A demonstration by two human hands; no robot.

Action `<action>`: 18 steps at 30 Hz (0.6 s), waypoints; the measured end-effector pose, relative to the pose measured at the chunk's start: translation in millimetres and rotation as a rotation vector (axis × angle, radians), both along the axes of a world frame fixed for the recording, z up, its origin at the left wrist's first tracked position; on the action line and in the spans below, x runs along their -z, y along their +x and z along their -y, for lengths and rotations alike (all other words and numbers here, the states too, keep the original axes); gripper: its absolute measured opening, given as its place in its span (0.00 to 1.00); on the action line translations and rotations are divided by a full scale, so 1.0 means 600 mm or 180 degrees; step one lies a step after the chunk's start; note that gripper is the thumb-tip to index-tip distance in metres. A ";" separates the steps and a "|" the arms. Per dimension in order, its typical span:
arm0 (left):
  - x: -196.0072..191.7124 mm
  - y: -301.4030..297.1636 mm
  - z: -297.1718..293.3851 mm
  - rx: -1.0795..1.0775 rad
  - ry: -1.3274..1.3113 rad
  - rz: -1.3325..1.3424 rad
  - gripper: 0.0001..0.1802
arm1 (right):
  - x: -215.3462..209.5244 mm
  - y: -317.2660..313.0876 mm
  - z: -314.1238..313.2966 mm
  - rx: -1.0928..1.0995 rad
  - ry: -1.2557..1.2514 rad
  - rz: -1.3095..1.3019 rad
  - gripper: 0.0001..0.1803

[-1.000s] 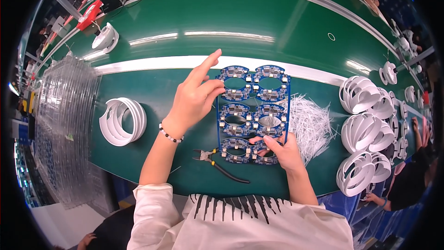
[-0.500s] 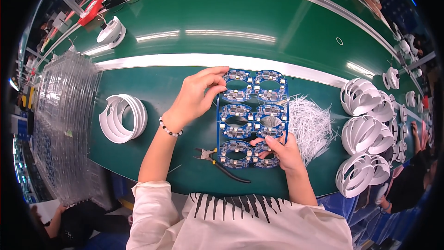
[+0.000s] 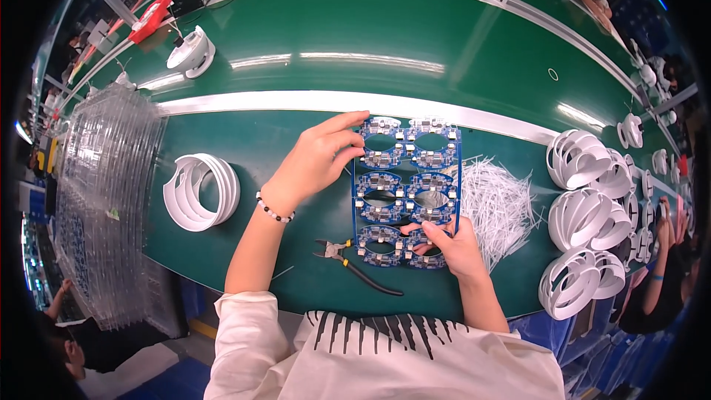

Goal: Separating small LED PCB boards from a larger panel with pliers and assembling components into fixture housings using a screwdriver.

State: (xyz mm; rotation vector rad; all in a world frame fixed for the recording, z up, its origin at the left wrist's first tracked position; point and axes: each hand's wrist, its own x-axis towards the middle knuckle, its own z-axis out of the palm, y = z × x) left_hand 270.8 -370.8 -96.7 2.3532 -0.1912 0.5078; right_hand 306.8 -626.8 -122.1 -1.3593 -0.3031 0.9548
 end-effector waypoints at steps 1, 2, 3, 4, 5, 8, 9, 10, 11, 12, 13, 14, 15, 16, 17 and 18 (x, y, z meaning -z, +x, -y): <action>-0.001 0.000 0.001 -0.0023 0.0024 0.0013 0.06 | 0.000 0.000 0.000 -0.0004 0.0000 -0.0016 0.15; -0.002 0.000 0.002 -0.0045 0.0048 0.0025 0.06 | -0.001 0.000 0.000 -0.0002 0.0001 -0.0014 0.15; -0.002 0.001 0.002 -0.0043 0.0048 0.0026 0.06 | -0.001 0.000 0.001 0.0034 0.0010 -0.0043 0.15; -0.001 0.001 0.002 -0.0035 -0.0068 0.0023 0.06 | -0.001 0.000 0.001 0.0070 0.0019 -0.0073 0.15; -0.001 0.002 0.002 -0.0031 -0.0182 0.0016 0.06 | -0.002 -0.001 0.001 0.0070 0.0020 -0.0075 0.15; 0.001 0.003 0.003 0.0001 -0.0349 0.0001 0.06 | -0.004 -0.002 0.001 0.0104 0.0055 -0.0100 0.15; 0.003 0.004 0.003 0.0003 -0.0351 0.0000 0.06 | -0.004 -0.001 0.002 0.0083 0.0058 -0.0072 0.14; 0.006 0.005 0.004 0.0010 -0.0409 0.0066 0.06 | -0.003 -0.001 0.003 0.0063 0.0060 -0.0044 0.13; 0.007 0.006 0.004 0.0017 -0.0461 0.0136 0.07 | -0.003 -0.001 0.003 0.0065 0.0062 -0.0042 0.13; 0.008 0.007 0.004 0.0019 -0.0459 0.0138 0.07 | -0.003 -0.002 0.003 0.0086 0.0078 -0.0032 0.14; 0.010 0.009 0.005 0.0010 -0.0450 0.0257 0.07 | -0.002 -0.003 0.003 0.0109 0.0094 -0.0023 0.14; 0.011 0.011 0.006 -0.0002 -0.0441 0.0375 0.07 | -0.001 -0.003 0.002 0.0108 0.0096 -0.0022 0.14; 0.009 0.012 0.008 -0.0002 -0.0439 0.0376 0.07 | 0.000 -0.004 0.002 0.0146 0.0074 0.0118 0.14; 0.006 0.012 0.011 -0.0273 -0.0366 0.0534 0.08 | 0.001 -0.005 0.001 0.0183 0.0052 0.0259 0.14; 0.000 0.011 0.015 -0.0551 -0.0286 0.0692 0.09 | 0.001 -0.006 -0.001 0.0176 0.0059 0.0262 0.14; -0.011 0.009 0.023 -0.0864 -0.0466 0.0609 0.11 | 0.000 -0.008 -0.002 0.0200 0.0085 0.0326 0.13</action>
